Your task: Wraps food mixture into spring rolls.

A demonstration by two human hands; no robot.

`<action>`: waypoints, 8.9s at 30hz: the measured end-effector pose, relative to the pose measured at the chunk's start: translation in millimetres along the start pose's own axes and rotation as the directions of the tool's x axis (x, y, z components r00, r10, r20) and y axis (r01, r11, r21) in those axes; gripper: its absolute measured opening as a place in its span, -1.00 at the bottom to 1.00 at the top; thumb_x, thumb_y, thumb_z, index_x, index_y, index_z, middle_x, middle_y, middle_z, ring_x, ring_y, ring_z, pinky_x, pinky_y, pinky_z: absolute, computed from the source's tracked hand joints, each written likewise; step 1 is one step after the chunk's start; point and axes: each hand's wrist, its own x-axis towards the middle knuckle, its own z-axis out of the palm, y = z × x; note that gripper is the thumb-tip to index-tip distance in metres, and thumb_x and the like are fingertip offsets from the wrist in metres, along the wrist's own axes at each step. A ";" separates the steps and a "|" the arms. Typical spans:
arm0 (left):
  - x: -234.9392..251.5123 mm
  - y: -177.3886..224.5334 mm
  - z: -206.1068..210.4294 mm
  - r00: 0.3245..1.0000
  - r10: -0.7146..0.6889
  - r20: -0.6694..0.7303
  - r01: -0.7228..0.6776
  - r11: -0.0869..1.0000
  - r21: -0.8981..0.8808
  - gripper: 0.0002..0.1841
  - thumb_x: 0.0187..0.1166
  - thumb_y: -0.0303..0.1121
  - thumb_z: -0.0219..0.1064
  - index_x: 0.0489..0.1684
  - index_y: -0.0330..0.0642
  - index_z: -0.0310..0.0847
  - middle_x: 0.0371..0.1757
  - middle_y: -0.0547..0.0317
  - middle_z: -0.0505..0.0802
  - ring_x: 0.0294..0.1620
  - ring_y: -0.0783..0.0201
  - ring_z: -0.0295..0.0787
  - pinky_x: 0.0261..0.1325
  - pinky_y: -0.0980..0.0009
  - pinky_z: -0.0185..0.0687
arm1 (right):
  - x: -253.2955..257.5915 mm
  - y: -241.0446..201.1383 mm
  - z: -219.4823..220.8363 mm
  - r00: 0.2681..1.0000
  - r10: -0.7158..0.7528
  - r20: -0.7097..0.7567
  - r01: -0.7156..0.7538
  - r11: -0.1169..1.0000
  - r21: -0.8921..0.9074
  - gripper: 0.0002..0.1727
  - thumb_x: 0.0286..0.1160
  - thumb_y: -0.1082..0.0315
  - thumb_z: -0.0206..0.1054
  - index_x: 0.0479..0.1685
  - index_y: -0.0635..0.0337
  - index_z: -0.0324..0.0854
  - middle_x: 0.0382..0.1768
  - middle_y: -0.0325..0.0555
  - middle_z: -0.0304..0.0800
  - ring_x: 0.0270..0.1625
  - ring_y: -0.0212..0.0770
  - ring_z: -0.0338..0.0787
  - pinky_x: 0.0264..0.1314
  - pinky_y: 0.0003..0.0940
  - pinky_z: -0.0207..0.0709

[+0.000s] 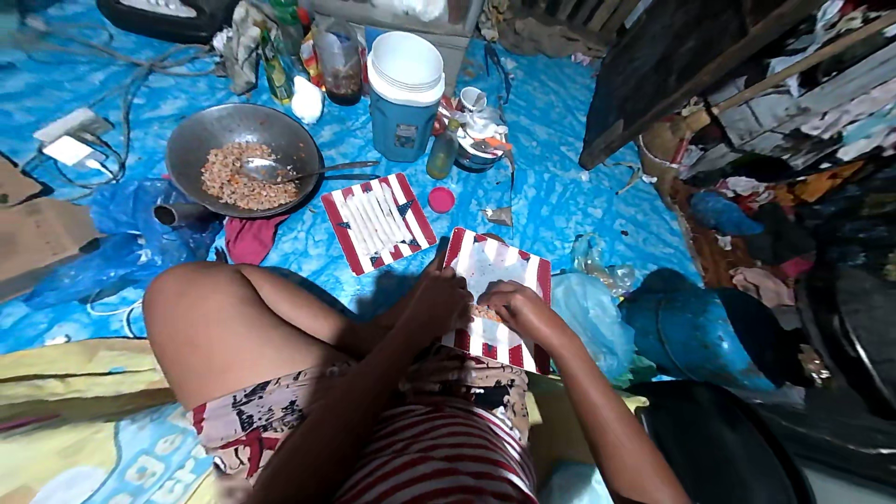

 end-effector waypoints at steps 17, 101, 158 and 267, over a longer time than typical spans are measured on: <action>-0.1 0.9 -1.2 1.000 -0.021 0.021 0.022 1.000 -0.013 -0.60 0.57 -0.12 0.42 0.19 -0.22 0.80 0.23 -0.20 0.81 0.42 -0.24 0.58 0.47 -0.16 0.35 | -31.1 16.1 -25.7 0.980 0.180 -0.090 -0.172 0.981 0.086 -0.78 0.60 0.48 0.28 -0.03 0.40 0.82 -0.02 0.24 0.87 0.05 0.06 0.86 0.26 -0.04 0.65; -3.5 8.4 -1.8 0.998 -0.058 -0.022 0.058 0.998 0.026 -0.59 0.61 -0.09 0.36 0.17 -0.23 0.82 0.28 -0.17 0.82 0.48 -0.23 0.60 0.59 -0.15 0.31 | -66.7 16.2 0.3 0.938 0.340 -0.070 -0.331 0.936 0.117 -0.53 0.52 0.64 0.25 0.46 0.37 0.61 0.21 0.24 0.80 0.22 0.07 0.81 0.41 -0.13 0.60; 6.2 10.9 -7.1 0.996 -0.085 0.028 0.081 0.990 0.114 -0.76 0.68 -0.40 0.26 0.06 -0.32 0.80 0.21 -0.20 0.81 0.36 -0.23 0.63 0.39 -0.11 0.45 | -56.7 19.7 3.5 0.835 0.303 -0.459 -0.186 0.941 0.283 -0.68 0.67 0.41 0.16 0.13 0.41 0.76 0.08 0.16 0.87 0.09 -0.18 0.88 0.28 -0.27 0.69; 35.8 33.5 -17.5 0.967 -0.108 0.231 0.159 0.964 -0.214 -0.56 0.77 -0.39 0.19 0.59 -0.29 0.47 0.31 -0.37 0.76 0.42 -0.27 0.66 0.55 -0.13 0.42 | -43.2 6.3 67.8 0.824 0.065 -0.562 -0.101 0.994 -0.032 -0.74 0.54 0.46 0.27 0.03 0.31 0.84 0.08 0.09 0.89 0.23 0.11 0.84 0.38 -0.10 0.66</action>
